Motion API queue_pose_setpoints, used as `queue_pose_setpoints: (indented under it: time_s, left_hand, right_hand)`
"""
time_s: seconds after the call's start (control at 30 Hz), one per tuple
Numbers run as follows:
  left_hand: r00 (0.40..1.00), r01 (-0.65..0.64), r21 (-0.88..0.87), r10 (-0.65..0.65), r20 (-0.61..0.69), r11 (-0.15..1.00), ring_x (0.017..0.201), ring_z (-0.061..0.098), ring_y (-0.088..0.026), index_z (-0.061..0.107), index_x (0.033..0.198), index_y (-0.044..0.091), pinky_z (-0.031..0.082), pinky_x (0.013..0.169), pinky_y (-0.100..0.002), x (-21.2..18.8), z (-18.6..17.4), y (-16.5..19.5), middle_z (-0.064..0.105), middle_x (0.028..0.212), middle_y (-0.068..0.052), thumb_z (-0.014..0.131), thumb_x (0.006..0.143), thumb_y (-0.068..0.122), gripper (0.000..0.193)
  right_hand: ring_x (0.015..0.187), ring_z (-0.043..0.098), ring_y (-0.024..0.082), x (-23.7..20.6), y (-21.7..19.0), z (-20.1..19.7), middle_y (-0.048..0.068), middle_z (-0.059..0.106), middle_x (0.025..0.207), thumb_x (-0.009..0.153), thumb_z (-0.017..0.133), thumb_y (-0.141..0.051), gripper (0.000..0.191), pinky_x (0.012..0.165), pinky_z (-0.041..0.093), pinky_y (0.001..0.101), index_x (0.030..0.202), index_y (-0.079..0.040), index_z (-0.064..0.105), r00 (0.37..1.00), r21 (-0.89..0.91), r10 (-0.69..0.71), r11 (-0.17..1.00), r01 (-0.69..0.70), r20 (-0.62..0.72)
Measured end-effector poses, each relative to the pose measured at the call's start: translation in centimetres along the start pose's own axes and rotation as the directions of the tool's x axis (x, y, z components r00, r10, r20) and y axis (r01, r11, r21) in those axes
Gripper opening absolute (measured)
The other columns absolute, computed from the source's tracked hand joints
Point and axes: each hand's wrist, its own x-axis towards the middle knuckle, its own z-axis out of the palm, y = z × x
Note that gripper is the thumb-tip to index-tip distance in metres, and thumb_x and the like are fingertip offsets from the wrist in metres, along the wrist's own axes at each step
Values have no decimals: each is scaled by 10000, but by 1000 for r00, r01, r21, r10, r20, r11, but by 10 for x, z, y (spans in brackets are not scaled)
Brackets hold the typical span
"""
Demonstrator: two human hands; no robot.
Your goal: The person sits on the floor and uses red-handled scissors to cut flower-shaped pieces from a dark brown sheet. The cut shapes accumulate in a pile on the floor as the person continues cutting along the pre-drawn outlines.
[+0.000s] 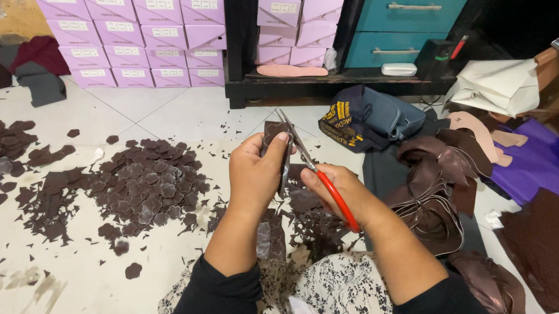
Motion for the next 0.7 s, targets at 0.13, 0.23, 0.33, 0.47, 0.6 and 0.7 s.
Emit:
queue_pose_setpoints:
  time_s: [0.13, 0.23, 0.33, 0.47, 0.6, 0.7]
  left_hand:
    - [1000, 9, 14, -9, -3, 1000, 658, 617, -47, 745, 917, 1, 500, 581, -216, 1, -1, -2, 739, 793, -26, 679, 972, 190, 208]
    - [1000, 17, 9, -17, 3, 1000, 655, 622, -48, 748, 924, 1, 505, 579, -214, 2, -2, -3, 743, 794, -28, 679, 968, 190, 207]
    - [1000, 25, -2, -25, 12, 1000, 656, 626, -45, 748, 931, 6, 509, 579, -212, 2, -3, -3, 749, 798, -26, 672, 965, 192, 205]
    - [1000, 28, -15, -28, 14, 999, 667, 633, -42, 745, 952, 12, 506, 587, -207, 2, -4, -2, 752, 805, -26, 678, 958, 188, 188]
    - [999, 27, 12, -27, 21, 1000, 667, 626, -44, 750, 947, -3, 506, 591, -211, 3, -6, -3, 751, 806, -32, 680, 962, 182, 198]
    - [997, 40, 1, -40, 70, 999, 675, 629, -46, 746, 951, -10, 509, 606, -210, 5, -11, -3, 755, 813, -30, 682, 961, 176, 197]
  right_hand:
    - [508, 478, 96, 0, 0, -1, -20, 503, 582, 952, 543, -588, 539, 476, 408, 270, 797, -75, 602, 999, 1, -26, 1000, 26, 28]
    - [500, 476, 102, -1, -1, -3, -13, 495, 564, 953, 529, -589, 543, 474, 399, 274, 780, -78, 579, 999, -25, 4, 1000, -3, 35]
    - [517, 474, 90, -1, -1, -5, -24, 494, 574, 964, 525, -596, 555, 483, 402, 266, 767, -79, 566, 999, -63, -27, 998, 28, 26]
    - [520, 447, 84, -1, 0, -3, -35, 475, 582, 960, 537, -597, 550, 478, 382, 268, 764, -83, 565, 999, -39, -22, 999, 23, 25]
    - [527, 415, 76, 0, 0, -2, -53, 452, 594, 956, 559, -588, 540, 473, 358, 271, 764, -83, 565, 999, 6, -17, 1000, 17, 31]
    - [527, 423, 72, -3, -1, -6, -56, 450, 594, 955, 559, -585, 536, 477, 367, 268, 761, -85, 567, 999, 4, 10, 1000, -10, 45]
